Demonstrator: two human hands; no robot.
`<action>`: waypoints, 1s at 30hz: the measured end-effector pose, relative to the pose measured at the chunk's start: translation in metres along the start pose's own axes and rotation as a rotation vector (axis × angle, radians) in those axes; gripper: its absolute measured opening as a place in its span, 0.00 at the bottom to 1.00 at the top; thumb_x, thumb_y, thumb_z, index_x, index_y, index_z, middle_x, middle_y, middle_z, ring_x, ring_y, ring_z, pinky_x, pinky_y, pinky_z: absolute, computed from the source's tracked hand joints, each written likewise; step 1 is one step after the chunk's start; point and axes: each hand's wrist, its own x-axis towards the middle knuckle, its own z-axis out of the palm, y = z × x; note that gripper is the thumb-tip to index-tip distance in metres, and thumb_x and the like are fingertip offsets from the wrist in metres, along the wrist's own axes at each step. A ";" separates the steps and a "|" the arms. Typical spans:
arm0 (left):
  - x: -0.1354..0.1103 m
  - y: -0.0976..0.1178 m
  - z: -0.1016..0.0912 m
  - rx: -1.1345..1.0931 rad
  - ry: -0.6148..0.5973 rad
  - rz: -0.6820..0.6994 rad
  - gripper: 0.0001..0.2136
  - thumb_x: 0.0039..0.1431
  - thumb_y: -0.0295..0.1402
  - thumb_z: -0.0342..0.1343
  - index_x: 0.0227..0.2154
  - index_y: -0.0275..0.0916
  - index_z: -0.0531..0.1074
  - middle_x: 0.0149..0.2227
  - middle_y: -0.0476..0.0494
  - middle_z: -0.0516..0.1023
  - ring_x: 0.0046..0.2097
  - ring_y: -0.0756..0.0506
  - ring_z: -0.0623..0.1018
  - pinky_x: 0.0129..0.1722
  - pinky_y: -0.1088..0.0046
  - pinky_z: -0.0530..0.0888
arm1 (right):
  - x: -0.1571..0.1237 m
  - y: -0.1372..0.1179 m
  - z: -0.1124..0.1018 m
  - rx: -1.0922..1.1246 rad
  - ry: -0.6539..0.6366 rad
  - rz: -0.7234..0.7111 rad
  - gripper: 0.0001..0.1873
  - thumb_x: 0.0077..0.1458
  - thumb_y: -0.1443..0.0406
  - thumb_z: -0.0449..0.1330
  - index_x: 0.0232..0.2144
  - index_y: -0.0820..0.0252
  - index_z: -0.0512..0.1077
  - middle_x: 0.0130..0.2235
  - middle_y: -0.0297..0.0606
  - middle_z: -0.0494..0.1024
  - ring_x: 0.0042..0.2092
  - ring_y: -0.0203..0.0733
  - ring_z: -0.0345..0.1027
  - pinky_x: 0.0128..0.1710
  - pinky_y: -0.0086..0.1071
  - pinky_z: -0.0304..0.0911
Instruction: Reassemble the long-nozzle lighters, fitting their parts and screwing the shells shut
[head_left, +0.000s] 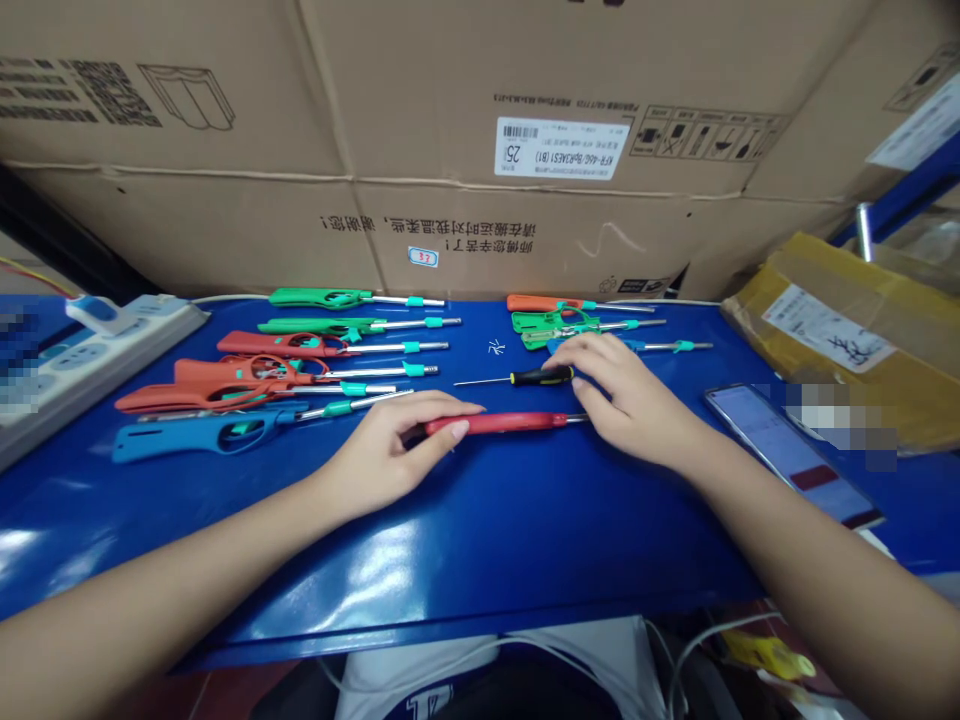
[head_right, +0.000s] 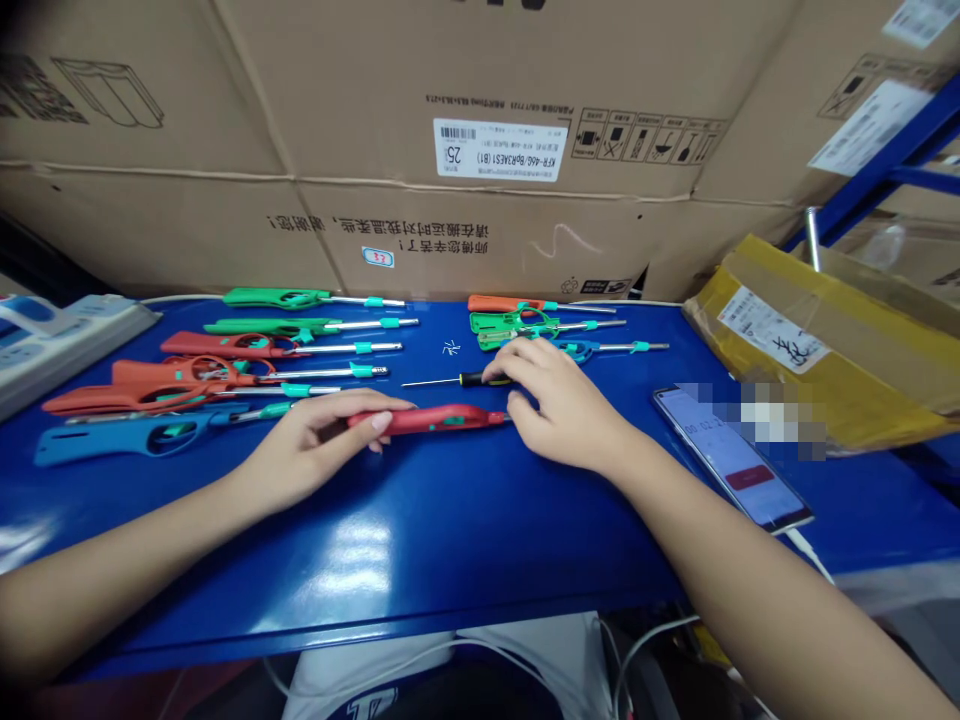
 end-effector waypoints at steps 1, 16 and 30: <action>-0.001 -0.001 0.002 0.072 -0.027 0.080 0.14 0.66 0.40 0.58 0.47 0.38 0.81 0.41 0.42 0.84 0.39 0.47 0.82 0.40 0.73 0.78 | 0.000 0.003 0.002 -0.037 0.052 0.021 0.16 0.62 0.72 0.51 0.49 0.58 0.72 0.53 0.47 0.75 0.56 0.53 0.66 0.59 0.52 0.63; -0.009 0.003 -0.001 0.435 -0.180 0.202 0.19 0.62 0.35 0.63 0.55 0.37 0.76 0.47 0.39 0.79 0.48 0.41 0.78 0.51 0.61 0.76 | 0.000 0.019 0.025 -0.032 -0.048 0.183 0.09 0.63 0.64 0.59 0.45 0.60 0.71 0.44 0.45 0.78 0.43 0.51 0.71 0.43 0.44 0.69; -0.012 0.000 0.010 0.405 -0.214 0.239 0.16 0.67 0.33 0.59 0.55 0.35 0.75 0.48 0.40 0.75 0.49 0.44 0.76 0.52 0.67 0.74 | 0.004 -0.011 0.009 0.028 0.442 0.160 0.09 0.60 0.65 0.63 0.42 0.61 0.79 0.31 0.36 0.77 0.31 0.39 0.68 0.34 0.35 0.64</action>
